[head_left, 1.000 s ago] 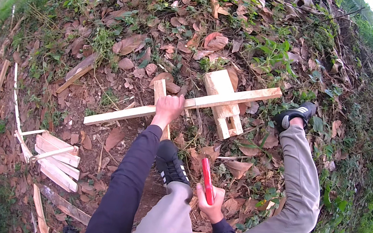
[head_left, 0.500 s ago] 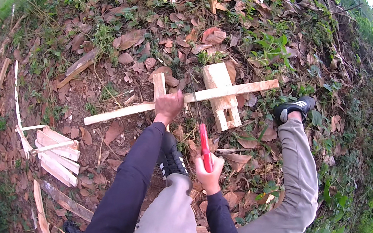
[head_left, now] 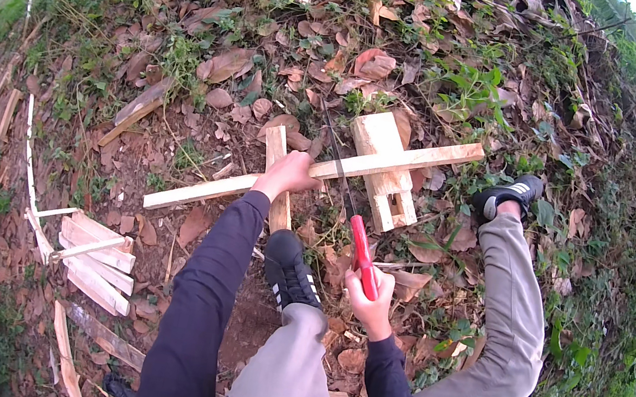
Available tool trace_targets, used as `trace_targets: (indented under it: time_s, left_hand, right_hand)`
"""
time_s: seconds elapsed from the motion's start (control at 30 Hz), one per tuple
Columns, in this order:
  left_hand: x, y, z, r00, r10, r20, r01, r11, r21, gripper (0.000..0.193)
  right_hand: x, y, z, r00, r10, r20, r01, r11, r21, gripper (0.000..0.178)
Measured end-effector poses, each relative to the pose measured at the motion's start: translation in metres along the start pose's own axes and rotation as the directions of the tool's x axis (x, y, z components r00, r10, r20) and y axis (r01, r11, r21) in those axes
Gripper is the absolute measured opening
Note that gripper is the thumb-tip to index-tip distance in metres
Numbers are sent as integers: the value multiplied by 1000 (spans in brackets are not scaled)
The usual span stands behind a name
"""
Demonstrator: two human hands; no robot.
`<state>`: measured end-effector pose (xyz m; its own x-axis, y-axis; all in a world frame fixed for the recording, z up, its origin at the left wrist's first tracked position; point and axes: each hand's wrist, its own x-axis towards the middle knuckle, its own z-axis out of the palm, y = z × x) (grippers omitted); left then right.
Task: The person sits on the ground in a wooded area and uses a hand saw to cut a small wooden plank. They hold the wood steady with one hand while sawing with the other, creating a cut piece.
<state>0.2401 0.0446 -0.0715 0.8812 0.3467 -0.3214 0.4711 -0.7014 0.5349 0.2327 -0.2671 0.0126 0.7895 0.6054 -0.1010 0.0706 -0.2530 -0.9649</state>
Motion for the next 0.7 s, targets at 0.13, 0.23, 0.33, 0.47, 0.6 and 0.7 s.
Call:
trace_targets:
  time_s: [0.13,0.23,0.33,0.47,0.6,0.7]
  left_hand:
    - [8,-4,2,968,96,-230,-63,987,147,39]
    - [12,-21,12,876,238,-419,-109,945,308,29]
    - [11,-34,26,815,272,-511,-93,933,348,30]
    - [3,-28,36,816,249,-522,-98,949,300,33]
    - [-7,-13,33,825,214,-524,-115,970,214,35]
    - [-10,-1,24,893,100,-440,-58,992,108,36]
  right_hand:
    - [11,-30,4,999,-28,-34,30,997,65,29]
    - [16,-16,8,1000,-9,-29,10,1000,8,27]
    - [9,-2,14,999,-36,16,37,999,-29,29]
    - [-8,-2,20,1000,-5,-10,5,1000,4,29]
    - [-17,-14,16,1000,-12,12,12,999,-46,28]
    - [-22,-21,15,999,32,-22,-32,999,1,27]
